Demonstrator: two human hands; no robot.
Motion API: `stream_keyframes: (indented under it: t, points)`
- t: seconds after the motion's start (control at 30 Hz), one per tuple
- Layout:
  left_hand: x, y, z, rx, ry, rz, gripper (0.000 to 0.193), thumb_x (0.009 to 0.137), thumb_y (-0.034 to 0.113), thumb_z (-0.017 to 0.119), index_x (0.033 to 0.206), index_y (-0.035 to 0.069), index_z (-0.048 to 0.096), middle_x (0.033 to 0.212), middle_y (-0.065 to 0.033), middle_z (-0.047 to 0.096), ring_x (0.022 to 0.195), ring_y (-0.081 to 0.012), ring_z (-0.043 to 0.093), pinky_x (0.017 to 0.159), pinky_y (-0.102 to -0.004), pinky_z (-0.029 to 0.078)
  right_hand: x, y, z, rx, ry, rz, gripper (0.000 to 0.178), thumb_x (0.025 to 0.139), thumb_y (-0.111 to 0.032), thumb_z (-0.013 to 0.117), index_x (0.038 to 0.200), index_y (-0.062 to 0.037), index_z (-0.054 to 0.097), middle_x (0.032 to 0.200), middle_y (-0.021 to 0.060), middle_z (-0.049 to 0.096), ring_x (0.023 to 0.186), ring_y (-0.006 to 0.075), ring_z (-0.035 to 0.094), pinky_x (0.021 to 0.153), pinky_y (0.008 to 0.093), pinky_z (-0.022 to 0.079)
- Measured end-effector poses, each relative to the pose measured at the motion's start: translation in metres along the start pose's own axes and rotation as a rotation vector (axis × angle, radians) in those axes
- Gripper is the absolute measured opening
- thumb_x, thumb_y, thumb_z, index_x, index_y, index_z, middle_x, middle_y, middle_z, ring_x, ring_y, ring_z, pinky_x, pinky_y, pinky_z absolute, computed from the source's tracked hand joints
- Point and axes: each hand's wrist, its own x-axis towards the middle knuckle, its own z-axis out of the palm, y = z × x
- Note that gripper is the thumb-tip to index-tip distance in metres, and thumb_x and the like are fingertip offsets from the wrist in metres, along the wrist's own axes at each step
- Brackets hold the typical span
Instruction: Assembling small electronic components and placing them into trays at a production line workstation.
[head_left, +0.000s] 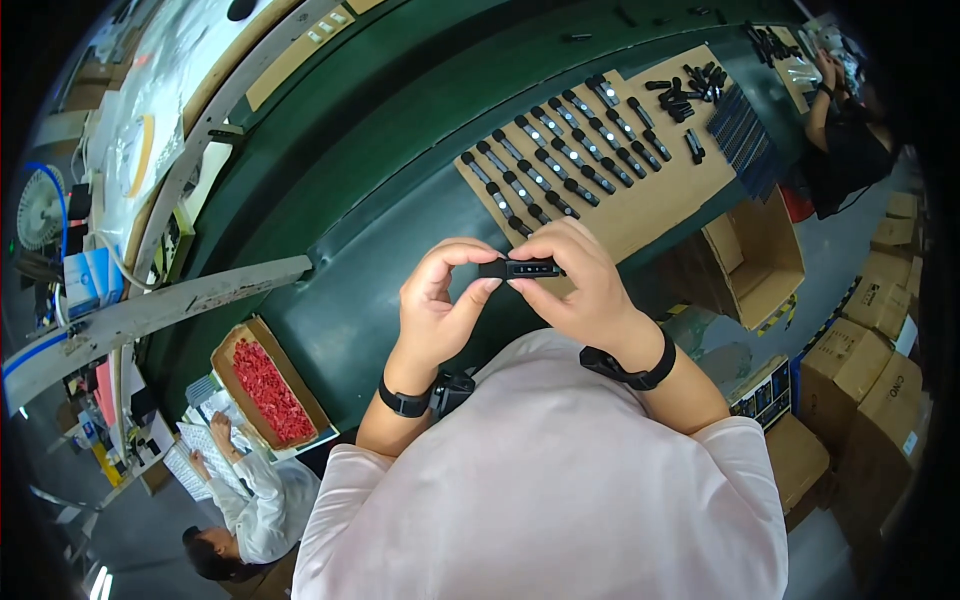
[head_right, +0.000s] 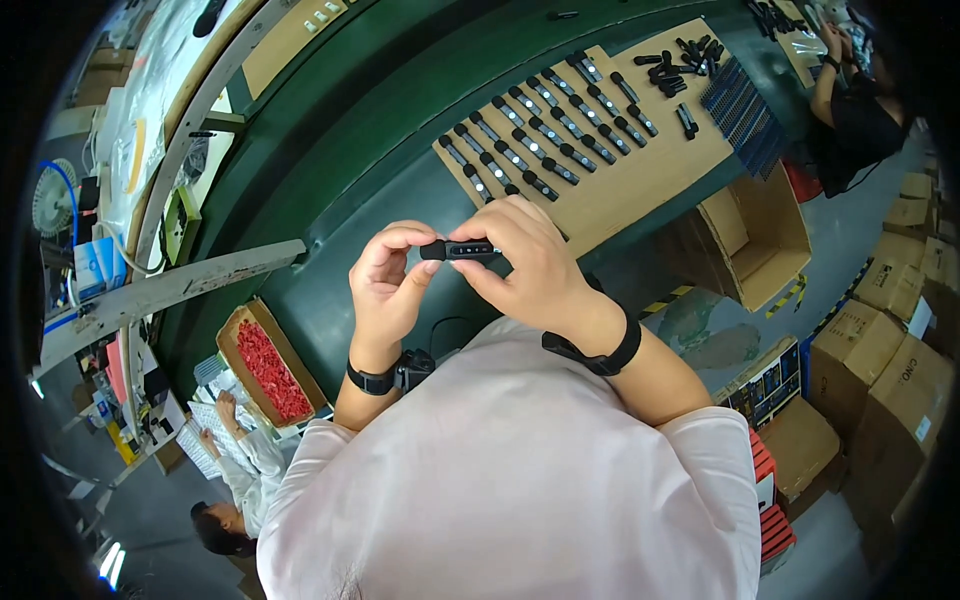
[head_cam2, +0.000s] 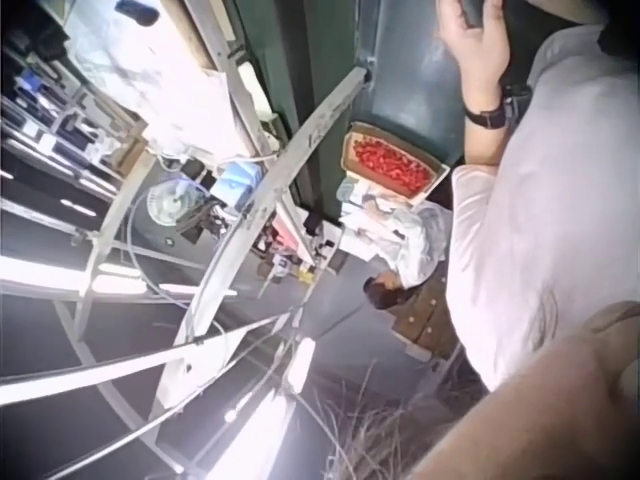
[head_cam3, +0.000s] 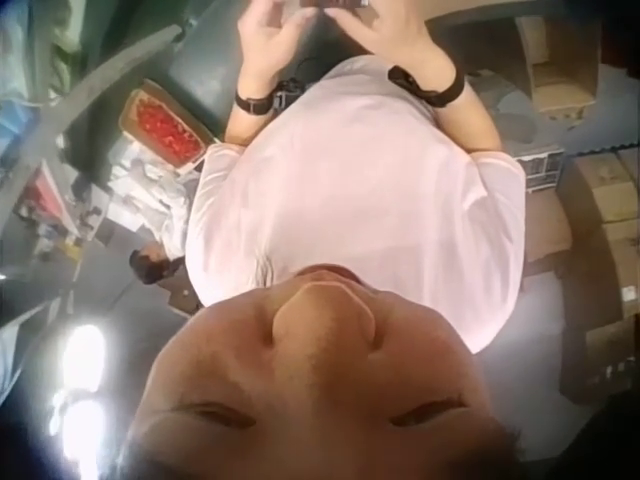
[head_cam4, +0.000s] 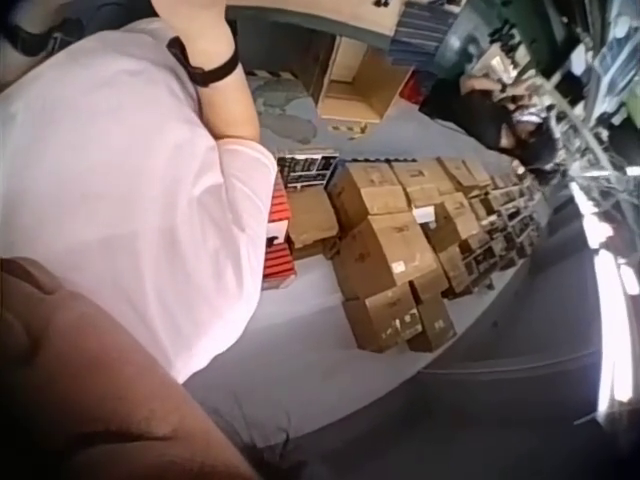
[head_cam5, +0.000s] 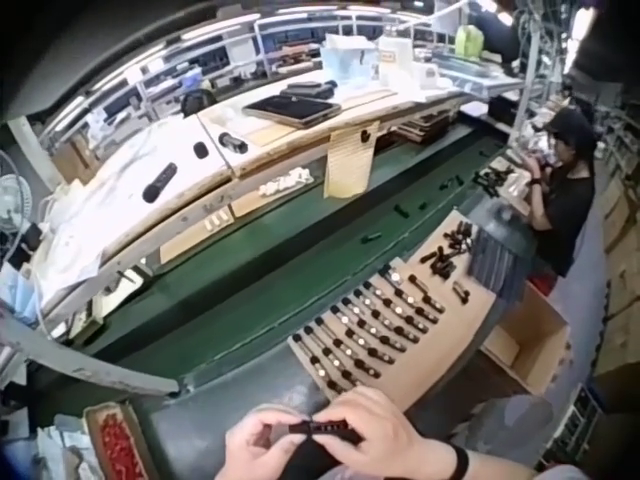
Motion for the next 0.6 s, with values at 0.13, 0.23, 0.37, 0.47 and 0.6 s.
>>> stream_keyframes:
  t: [0.13, 0.23, 0.37, 0.47, 0.6]
  points:
    - [-0.005, 0.000, 0.000, 0.031, -0.014, 0.024, 0.022, 0.081, -0.005, 0.066, 0.101, -0.001, 0.060, 0.101, -0.0112, 0.062, 0.094, -0.0195, 0.059, 0.085, -0.0307, 0.047, -0.002, -0.002, 0.000, -0.040, 0.020, -0.071, 0.026, 0.072, -0.002, 0.071, 0.095, -0.0041, 0.059, 0.088, 0.0091, 0.061, 0.080, 0.0266, 0.056, 0.073, 0.0357, 0.043]
    - [-0.005, -0.002, 0.000, 0.045, -0.017, 0.023, 0.023, 0.080, -0.005, 0.067, 0.101, -0.001, 0.060, 0.101, -0.0114, 0.062, 0.093, -0.0201, 0.060, 0.084, -0.0310, 0.047, -0.002, -0.003, -0.001, -0.071, 0.020, -0.091, 0.026, 0.072, -0.002, 0.071, 0.095, -0.0042, 0.059, 0.089, 0.0089, 0.061, 0.080, 0.0265, 0.056, 0.074, 0.0360, 0.044]
    - [-0.001, -0.003, -0.001, 0.092, -0.037, 0.089, 0.023, 0.078, -0.004, 0.068, 0.100, 0.000, 0.061, 0.100, -0.0115, 0.063, 0.092, -0.0215, 0.061, 0.083, -0.0312, 0.048, -0.004, -0.003, -0.001, 0.001, 0.003, -0.008, 0.026, 0.073, -0.002, 0.071, 0.096, -0.0046, 0.060, 0.088, 0.0091, 0.061, 0.079, 0.0264, 0.057, 0.074, 0.0353, 0.044]
    - [0.002, -0.003, 0.002, 0.162, -0.052, 0.119, 0.023, 0.076, -0.005, 0.068, 0.097, 0.001, 0.062, 0.097, -0.0110, 0.064, 0.091, -0.0223, 0.061, 0.082, -0.0312, 0.048, -0.010, -0.001, -0.003, 0.098, -0.009, 0.117, 0.026, 0.074, -0.002, 0.071, 0.097, -0.0046, 0.061, 0.088, 0.0091, 0.061, 0.079, 0.0260, 0.057, 0.073, 0.0340, 0.044]
    - [-0.001, 0.001, 0.006, 0.186, -0.060, 0.018, 0.022, 0.075, -0.006, 0.068, 0.096, 0.002, 0.063, 0.096, -0.0102, 0.065, 0.091, -0.0222, 0.062, 0.081, -0.0310, 0.048, -0.014, 0.002, -0.008, -0.067, 0.051, -0.067, 0.024, 0.075, -0.003, 0.071, 0.097, -0.0042, 0.061, 0.090, 0.0094, 0.061, 0.079, 0.0254, 0.057, 0.072, 0.0329, 0.045]
